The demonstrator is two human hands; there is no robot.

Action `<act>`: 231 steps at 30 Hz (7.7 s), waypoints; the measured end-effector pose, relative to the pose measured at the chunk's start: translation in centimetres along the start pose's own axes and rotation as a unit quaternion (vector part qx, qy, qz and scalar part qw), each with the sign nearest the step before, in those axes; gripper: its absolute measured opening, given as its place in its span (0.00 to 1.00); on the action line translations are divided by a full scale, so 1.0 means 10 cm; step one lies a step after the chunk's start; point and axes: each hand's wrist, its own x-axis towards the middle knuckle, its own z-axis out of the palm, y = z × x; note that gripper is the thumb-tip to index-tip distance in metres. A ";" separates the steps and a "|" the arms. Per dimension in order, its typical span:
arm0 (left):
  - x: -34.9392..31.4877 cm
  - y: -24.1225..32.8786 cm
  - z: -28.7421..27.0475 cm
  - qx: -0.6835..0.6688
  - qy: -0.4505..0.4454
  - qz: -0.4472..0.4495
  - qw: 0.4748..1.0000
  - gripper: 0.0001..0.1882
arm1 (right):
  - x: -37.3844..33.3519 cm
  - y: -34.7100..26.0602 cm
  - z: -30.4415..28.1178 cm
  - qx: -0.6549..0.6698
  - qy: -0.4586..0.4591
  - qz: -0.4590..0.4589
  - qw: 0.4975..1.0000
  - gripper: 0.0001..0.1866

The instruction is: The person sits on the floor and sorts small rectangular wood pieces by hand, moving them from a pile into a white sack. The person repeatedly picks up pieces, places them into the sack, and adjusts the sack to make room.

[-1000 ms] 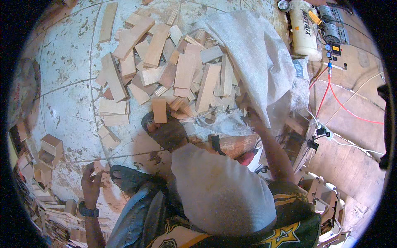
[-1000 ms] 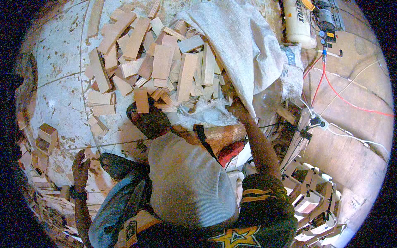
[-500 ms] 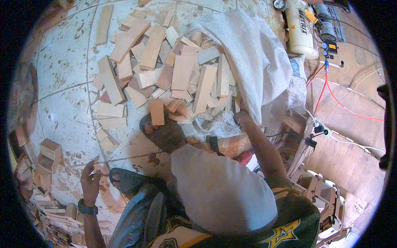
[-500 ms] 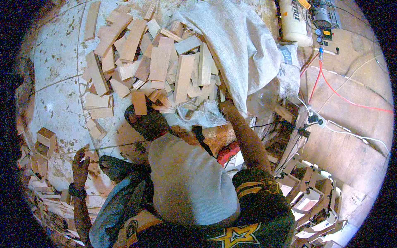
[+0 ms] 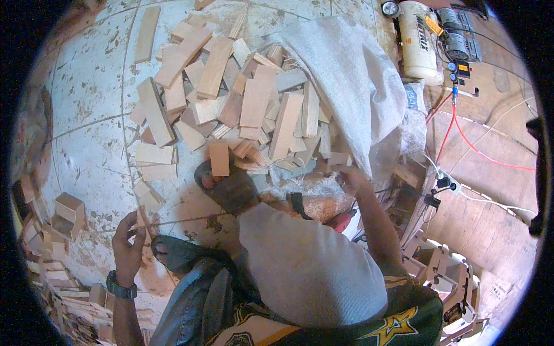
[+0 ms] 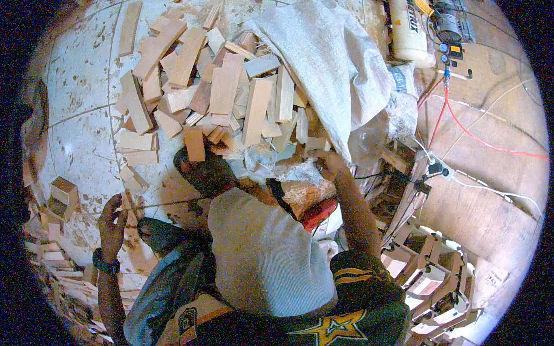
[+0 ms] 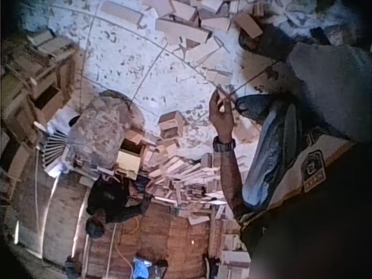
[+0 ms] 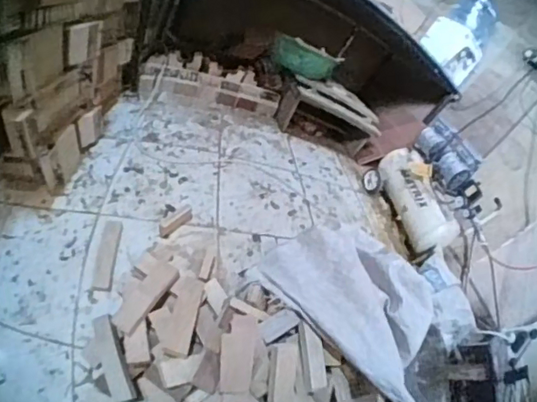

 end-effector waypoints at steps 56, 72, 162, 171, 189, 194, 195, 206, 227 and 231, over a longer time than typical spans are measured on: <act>1.07 1.02 3.19 0.377 -0.124 0.296 0.869 0.17 | -0.92 -0.12 0.71 0.217 -0.039 -0.188 0.957 0.25; 1.36 1.09 1.31 -0.388 -0.267 0.085 0.878 0.29 | -0.66 -0.90 0.98 -0.052 -0.056 -0.292 0.953 0.27; 1.09 1.20 2.98 0.290 0.074 0.175 0.938 0.09 | 0.50 -0.14 0.64 0.187 -0.085 -0.145 0.968 0.24; 1.10 1.21 2.94 0.235 -0.122 0.263 0.928 0.13 | 0.43 -0.14 0.16 -0.337 0.105 -0.519 0.778 0.22; 1.20 0.96 3.20 0.279 -0.143 0.249 0.916 0.32 | -0.01 0.35 1.39 -0.506 0.210 -0.409 0.730 0.36; 1.05 1.07 2.74 0.076 -0.071 0.279 0.955 0.33 | 0.15 0.57 1.13 -0.242 0.104 -0.253 0.931 0.35; 1.07 1.09 2.63 -0.004 -0.106 0.268 0.958 0.33 | 0.15 0.55 1.05 -0.179 0.053 -0.274 0.943 0.33; 1.09 1.67 2.44 -0.234 -0.149 0.273 0.921 0.29 | -0.86 -0.17 1.15 -0.101 -0.079 -0.323 0.938 0.35; 1.34 1.23 1.92 -0.233 -0.251 0.188 0.921 0.19 | 0.45 0.33 1.21 -0.315 0.189 -0.361 0.858 0.43; 1.38 1.12 1.78 0.056 -0.183 0.316 0.929 0.23 | 0.19 0.13 1.30 -0.274 0.152 -0.365 0.877 0.43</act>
